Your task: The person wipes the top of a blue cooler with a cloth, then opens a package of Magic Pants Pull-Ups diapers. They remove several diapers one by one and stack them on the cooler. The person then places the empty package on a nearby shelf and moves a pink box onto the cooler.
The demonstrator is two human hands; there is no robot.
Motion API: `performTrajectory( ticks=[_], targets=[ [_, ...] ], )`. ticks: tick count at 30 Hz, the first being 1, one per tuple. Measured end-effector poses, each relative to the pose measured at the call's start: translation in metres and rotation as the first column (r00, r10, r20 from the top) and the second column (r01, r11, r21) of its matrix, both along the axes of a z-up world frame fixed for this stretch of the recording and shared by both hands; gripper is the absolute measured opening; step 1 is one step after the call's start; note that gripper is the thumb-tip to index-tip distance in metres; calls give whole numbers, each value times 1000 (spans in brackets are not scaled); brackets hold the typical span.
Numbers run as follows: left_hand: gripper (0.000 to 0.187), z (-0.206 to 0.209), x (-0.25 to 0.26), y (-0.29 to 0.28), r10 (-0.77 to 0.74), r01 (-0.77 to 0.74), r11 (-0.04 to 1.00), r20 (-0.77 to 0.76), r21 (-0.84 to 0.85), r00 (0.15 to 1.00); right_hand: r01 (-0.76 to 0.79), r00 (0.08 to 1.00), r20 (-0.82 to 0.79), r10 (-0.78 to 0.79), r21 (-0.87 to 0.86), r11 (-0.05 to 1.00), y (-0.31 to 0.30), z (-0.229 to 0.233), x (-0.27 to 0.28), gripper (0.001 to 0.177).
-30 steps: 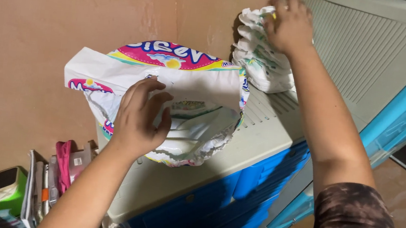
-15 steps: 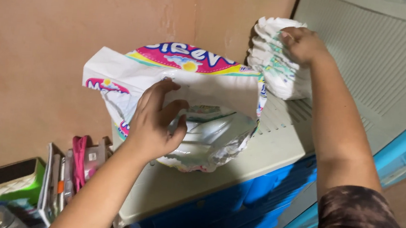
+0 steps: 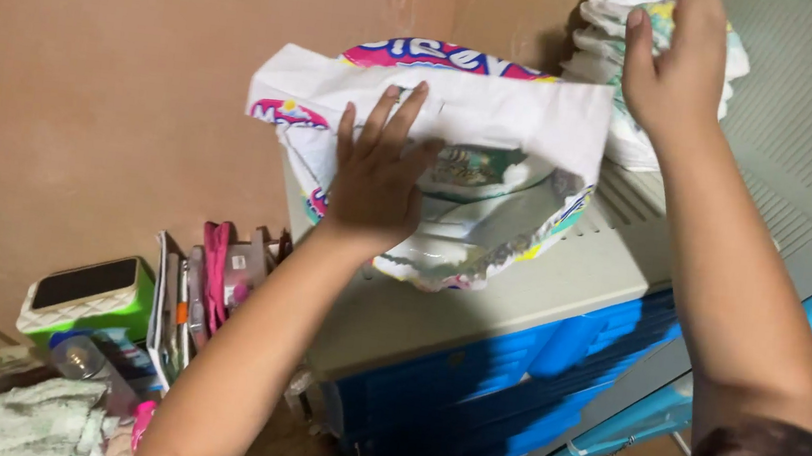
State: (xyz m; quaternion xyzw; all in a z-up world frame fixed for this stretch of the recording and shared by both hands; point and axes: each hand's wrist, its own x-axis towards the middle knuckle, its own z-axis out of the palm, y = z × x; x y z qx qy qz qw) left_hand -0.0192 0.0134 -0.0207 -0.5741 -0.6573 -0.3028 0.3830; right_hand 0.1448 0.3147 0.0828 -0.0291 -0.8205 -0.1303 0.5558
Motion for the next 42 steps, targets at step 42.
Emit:
performTrajectory(
  ticks=[42],
  targets=[
    [86, 19, -2, -22, -805, 712, 582, 401, 393, 437, -246, 910, 81, 406, -683, 687, -159, -37, 54, 4]
  ],
)
